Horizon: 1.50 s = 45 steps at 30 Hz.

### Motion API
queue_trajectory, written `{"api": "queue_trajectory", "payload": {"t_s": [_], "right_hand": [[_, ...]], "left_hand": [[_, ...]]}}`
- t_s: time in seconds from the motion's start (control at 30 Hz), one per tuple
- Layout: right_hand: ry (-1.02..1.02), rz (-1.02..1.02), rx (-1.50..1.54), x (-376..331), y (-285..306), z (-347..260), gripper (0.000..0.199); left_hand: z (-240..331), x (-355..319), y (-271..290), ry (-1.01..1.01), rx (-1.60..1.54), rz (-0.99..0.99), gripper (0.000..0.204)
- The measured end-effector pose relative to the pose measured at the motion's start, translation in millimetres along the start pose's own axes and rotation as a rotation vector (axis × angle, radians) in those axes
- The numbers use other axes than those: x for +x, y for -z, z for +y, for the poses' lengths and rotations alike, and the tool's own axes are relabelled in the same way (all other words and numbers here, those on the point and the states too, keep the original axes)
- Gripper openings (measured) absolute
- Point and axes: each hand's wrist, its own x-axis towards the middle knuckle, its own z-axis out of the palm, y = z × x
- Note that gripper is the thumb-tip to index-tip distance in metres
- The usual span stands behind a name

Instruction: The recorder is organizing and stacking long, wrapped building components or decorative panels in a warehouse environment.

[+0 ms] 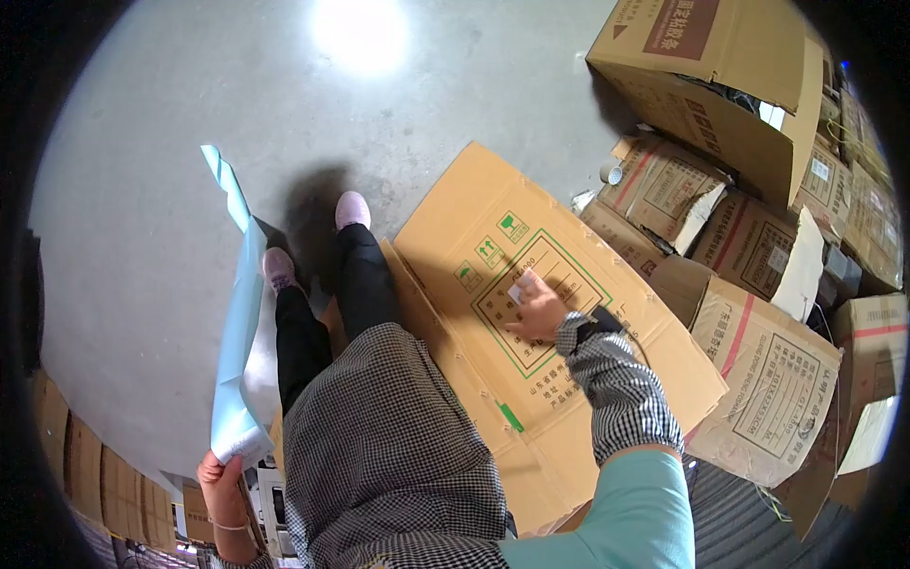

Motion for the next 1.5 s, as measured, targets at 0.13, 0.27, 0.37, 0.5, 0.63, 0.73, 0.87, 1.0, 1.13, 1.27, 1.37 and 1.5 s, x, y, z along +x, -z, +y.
{"api": "queue_trajectory", "payload": {"t_s": [0.13, 0.27, 0.37, 0.5, 0.63, 0.73, 0.87, 1.0, 1.13, 1.27, 1.37, 1.5], "right_hand": [[-0.019, 0.399, 0.156, 6.6, -71.4, -35.9, 0.083], [-0.655, 0.612, 0.01, 19.3, -47.6, 9.0, 0.086], [-0.293, 0.201, 0.276, 7.8, -63.8, -3.8, 0.091], [-0.811, 0.309, -0.028, -39.4, -84.1, 29.9, 0.083], [-1.022, 0.662, 0.439, -110.4, -29.7, 94.5, 0.041], [-1.051, 0.6, 0.211, -100.4, -31.6, 62.9, 0.03], [-0.97, 0.452, 0.365, -77.1, -77.3, -40.7, 0.032], [-0.877, 0.474, 0.511, -61.1, -72.6, -155.0, 0.034], [-0.387, 0.494, 0.696, -66.3, -77.7, -166.8, 0.052], [-0.306, 0.557, 0.867, -26.8, -75.3, -188.2, 0.057], [0.035, 1.295, 1.28, -88.5, 107.3, -247.0, 0.073], [0.399, 1.258, 1.594, -133.1, 194.6, -269.6, 0.063]], "left_hand": [[3.9, -11.1, -5.9, 0.072, -0.032, 0.029, 0.024], [10.2, -1.4, -0.5, -0.001, 0.04, 0.023, 0.021], [20.3, -1.5, -0.2, -0.061, 0.022, 0.016, 0.019], [37.8, -12.1, -13.9, -0.181, 0.016, -0.089, 0.015], [53.4, -14.6, -39.1, -0.201, 0.03, -0.21, 0.016], [65.5, -19.3, -46.7, -0.247, -0.003, -0.321, 0.02], [85.8, -34.9, -50.6, -0.257, 0.072, -0.32, 0.027], [86.9, -37.9, -45.1, -0.244, 0.019, -0.314, 0.025], [88.0, -25.9, -67.5, -0.042, -0.461, -0.584, 0.03], [96.1, -14.9, -107.6, 0.142, -0.683, -0.752, 0.031], [95.8, -9.5, -109.2, 0.159, -0.668, -0.668, 0.032], [109.5, -10.1, -114.0, 0.229, -0.693, -0.712, 0.034]]}}
